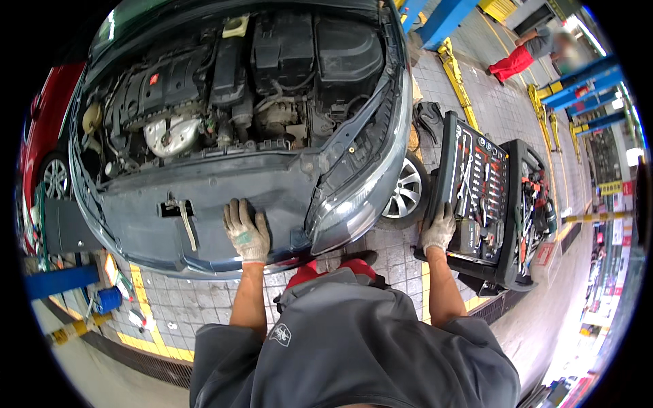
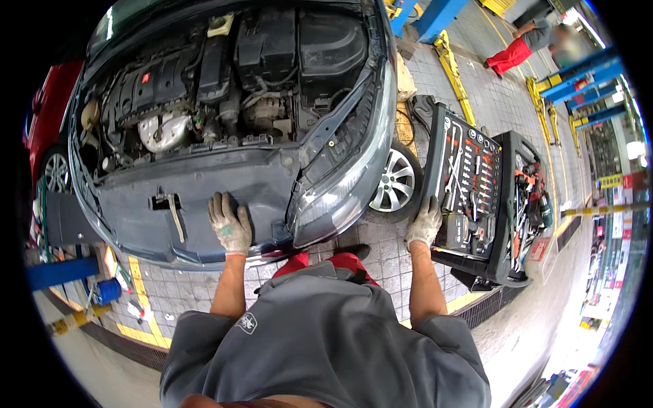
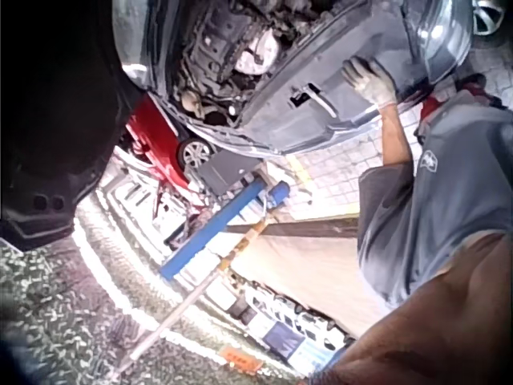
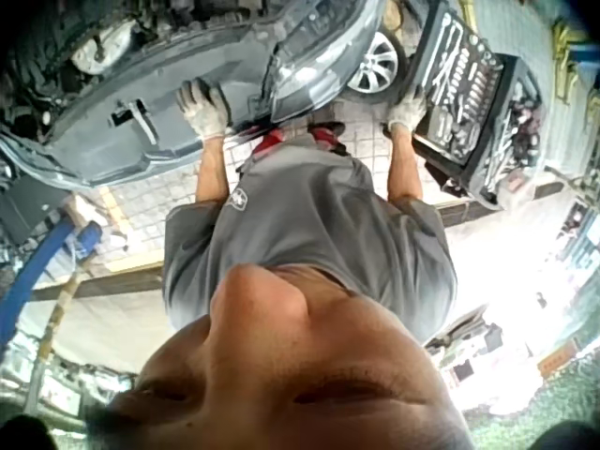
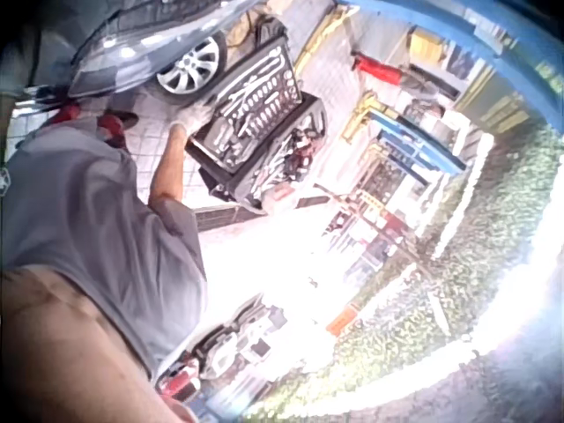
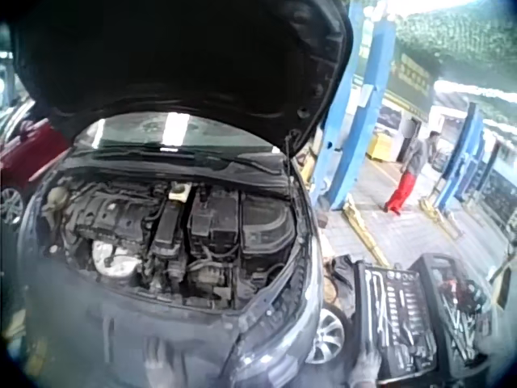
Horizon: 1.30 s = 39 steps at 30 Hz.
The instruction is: The person works under the open hood of a car in a garage, using a cordless impact wrench and hand tools to remove and reinstall components near the engine bay. The person repeatedly reaches into the engine compartment, adjusts parts, and uses the power tool to fasten or unfasten bolts. A second person briefly appears nearby.
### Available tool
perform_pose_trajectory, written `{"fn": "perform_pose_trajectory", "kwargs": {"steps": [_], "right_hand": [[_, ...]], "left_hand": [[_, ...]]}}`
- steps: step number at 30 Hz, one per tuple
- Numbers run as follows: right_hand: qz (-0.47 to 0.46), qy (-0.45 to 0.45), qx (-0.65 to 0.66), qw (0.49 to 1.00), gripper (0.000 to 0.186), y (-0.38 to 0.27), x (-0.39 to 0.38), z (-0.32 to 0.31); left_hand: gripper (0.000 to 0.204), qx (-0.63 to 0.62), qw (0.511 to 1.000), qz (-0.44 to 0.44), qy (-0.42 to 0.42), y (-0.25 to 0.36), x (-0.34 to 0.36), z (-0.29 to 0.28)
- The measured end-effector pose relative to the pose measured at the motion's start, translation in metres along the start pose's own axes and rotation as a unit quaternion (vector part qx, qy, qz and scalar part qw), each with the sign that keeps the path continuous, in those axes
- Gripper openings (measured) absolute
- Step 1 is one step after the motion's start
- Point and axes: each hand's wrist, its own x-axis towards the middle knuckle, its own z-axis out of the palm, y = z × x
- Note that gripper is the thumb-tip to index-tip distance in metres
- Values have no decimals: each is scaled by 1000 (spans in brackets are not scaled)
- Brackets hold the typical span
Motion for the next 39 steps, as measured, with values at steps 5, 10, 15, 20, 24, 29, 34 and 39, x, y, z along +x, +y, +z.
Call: {"fn": "perform_pose_trajectory", "kwargs": {"steps": [5, 10, 15, 20, 24, 29, 34, 39], "right_hand": [[0, 6, -27, 1000, 77, 24, 1, 6], [26, -21, -29, 999, 78, 37, 0, 0], [46, -28, -19, 998, 78, 27, 2, -6], [55, -25, 12, 998, 72, 23, 1, -8], [58, -30, 20, 998, 73, 20, 5, -3], [59, -11, 25, 998, 66, 7, 8, -14], [78, -1, 42, 996, 61, -6, 10, -33], [79, -45, 34, 995, 69, -21, 3, -52]], "left_hand": [[54, -7, 1000, 8, 3, -2, 4, 2], [56, -12, 999, 33, 11, -6, 2, 1], [57, -28, 999, 36, 7, -5, 3, 1], [57, -16, 999, 43, 6, -7, 4, 2], [56, 2, 998, 57, 2, -9, 6, 1], [56, 14, 998, 62, 6, -13, 7, 5], [60, 18, 999, 49, 3, -16, 7, 7], [62, 69, 997, 39, -23, -24, 6, 12]]}}
